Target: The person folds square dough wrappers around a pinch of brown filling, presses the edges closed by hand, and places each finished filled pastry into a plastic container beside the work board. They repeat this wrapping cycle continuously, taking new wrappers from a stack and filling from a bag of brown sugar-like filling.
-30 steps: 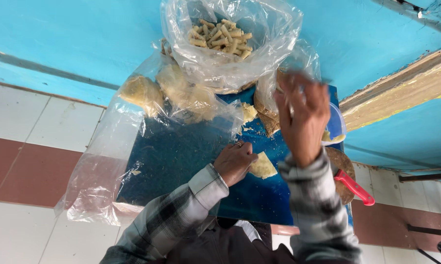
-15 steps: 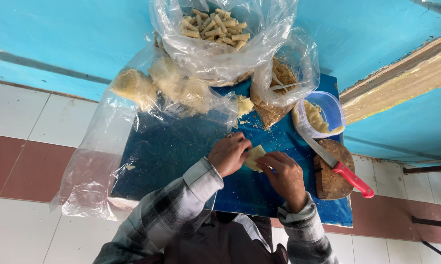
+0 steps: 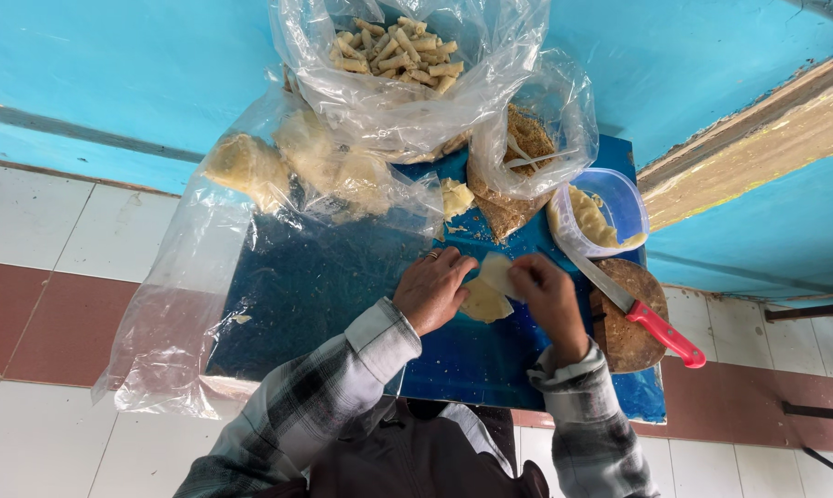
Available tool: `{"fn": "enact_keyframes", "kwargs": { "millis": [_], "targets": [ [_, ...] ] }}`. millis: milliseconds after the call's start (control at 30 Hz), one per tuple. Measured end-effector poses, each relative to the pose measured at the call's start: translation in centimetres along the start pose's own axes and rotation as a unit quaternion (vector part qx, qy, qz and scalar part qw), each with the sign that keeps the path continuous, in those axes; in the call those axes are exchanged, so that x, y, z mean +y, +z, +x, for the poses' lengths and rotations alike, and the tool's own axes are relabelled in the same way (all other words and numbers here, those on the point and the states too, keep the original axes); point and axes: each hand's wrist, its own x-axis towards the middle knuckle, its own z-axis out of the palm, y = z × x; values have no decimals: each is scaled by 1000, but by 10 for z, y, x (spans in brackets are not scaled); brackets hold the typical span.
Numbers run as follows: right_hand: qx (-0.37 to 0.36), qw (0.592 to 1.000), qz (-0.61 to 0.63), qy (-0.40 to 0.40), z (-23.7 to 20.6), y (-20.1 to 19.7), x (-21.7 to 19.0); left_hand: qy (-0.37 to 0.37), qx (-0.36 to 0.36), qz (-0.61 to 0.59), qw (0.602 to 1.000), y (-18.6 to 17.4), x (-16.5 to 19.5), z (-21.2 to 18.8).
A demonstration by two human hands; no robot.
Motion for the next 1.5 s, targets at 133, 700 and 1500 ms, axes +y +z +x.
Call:
{"fn": "enact_keyframes", "kwargs": {
  "millis": [133,700,1500],
  "targets": [
    [73,987,135,-47,-9,-10,-7,-2,11,-15,1000,3,-2,0],
    [70,859,-382,-333,-102,44,-75,9,20,-39,999,-1,0,-3],
    [71,944,-271,-173,-64,14,-71,1,-8,-291,957,-12,-4,0]
  ]
}}
